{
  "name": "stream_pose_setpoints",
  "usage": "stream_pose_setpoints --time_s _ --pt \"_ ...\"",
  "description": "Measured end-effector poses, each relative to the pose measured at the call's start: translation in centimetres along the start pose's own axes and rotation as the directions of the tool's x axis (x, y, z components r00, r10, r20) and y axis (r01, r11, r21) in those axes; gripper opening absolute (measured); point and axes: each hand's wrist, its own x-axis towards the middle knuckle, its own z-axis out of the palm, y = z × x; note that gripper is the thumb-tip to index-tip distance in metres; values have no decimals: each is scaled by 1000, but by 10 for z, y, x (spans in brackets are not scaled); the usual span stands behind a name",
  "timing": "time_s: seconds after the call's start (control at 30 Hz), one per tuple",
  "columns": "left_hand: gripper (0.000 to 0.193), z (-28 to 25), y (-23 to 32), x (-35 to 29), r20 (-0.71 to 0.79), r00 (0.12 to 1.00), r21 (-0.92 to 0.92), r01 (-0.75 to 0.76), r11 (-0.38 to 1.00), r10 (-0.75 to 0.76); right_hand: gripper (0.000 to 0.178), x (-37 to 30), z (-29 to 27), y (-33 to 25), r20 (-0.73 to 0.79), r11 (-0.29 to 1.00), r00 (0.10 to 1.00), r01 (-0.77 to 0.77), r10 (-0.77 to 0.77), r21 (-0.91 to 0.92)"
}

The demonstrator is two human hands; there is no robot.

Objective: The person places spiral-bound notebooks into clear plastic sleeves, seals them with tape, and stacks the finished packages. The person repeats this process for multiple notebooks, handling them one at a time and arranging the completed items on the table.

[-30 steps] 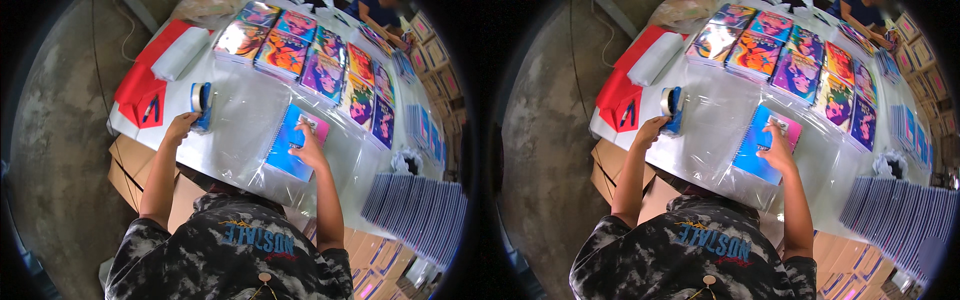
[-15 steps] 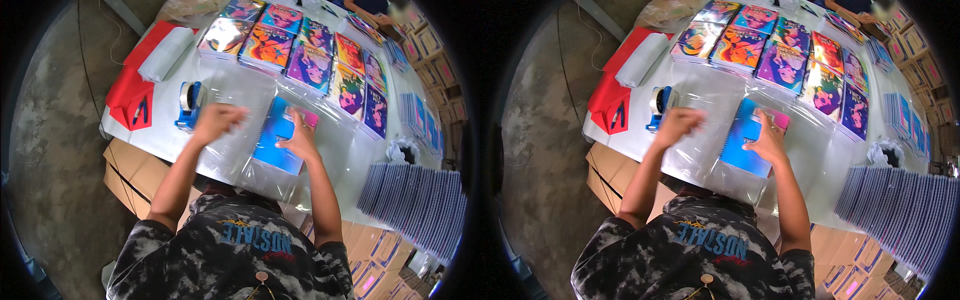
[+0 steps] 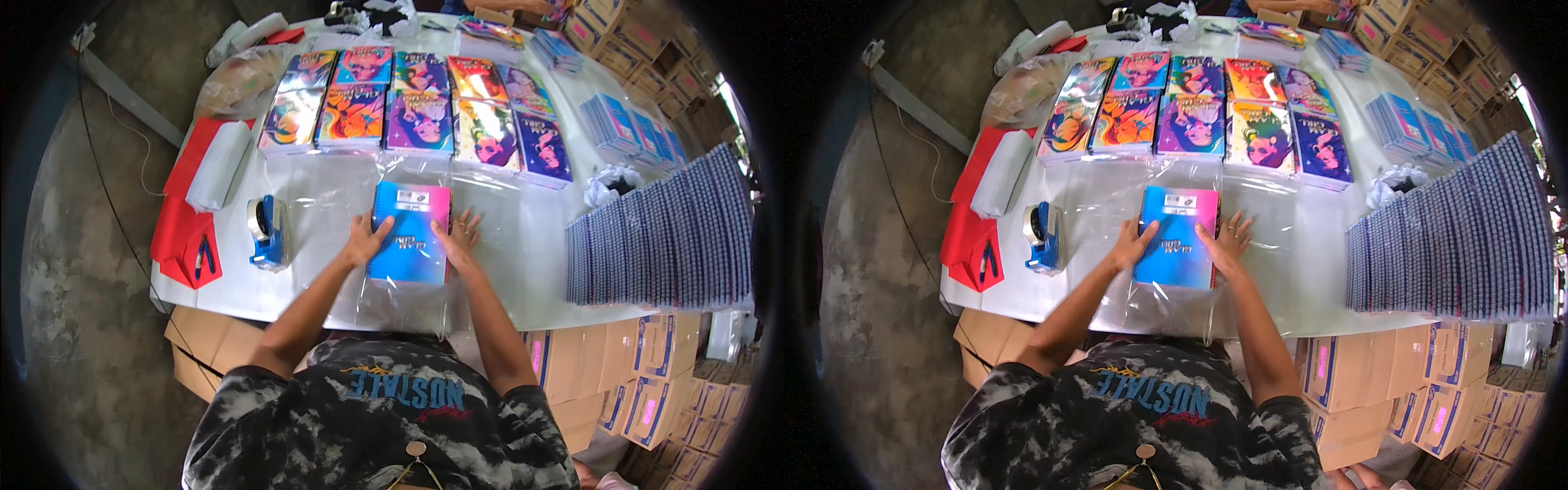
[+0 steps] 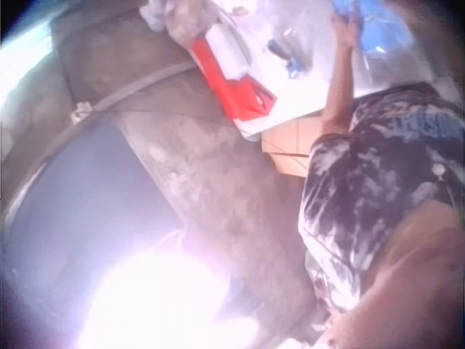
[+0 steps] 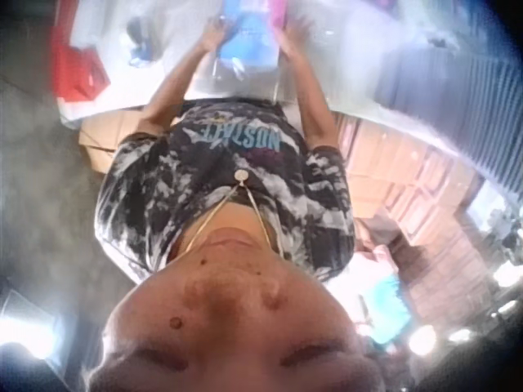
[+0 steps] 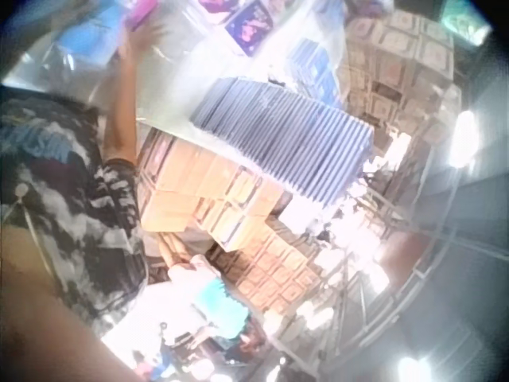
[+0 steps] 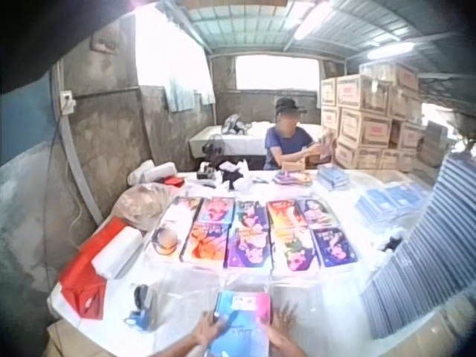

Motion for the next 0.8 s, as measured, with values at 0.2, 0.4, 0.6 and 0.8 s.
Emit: stream_pose_setpoints --time_s 0.2,0.4,0.6,0.8 --pt "72 -11 56 -46 -352 898 -537 -425 728 265 77 -46 -39 -82 -246 539 925 370 -289 757" --pt "57 -37 75 -61 -427 802 -261 -552 792 418 65 -55 -56 -132 -316 610 888 459 -333 646" --pt "32 -1 72 -78 -586 563 341 -481 807 583 36 -46 -37 -135 -466 698 883 371 -60 612" --pt "34 -8 109 -84 -243 666 669 -411 619 705 51 -77 -45 -152 -521 875 719 267 -459 -403"
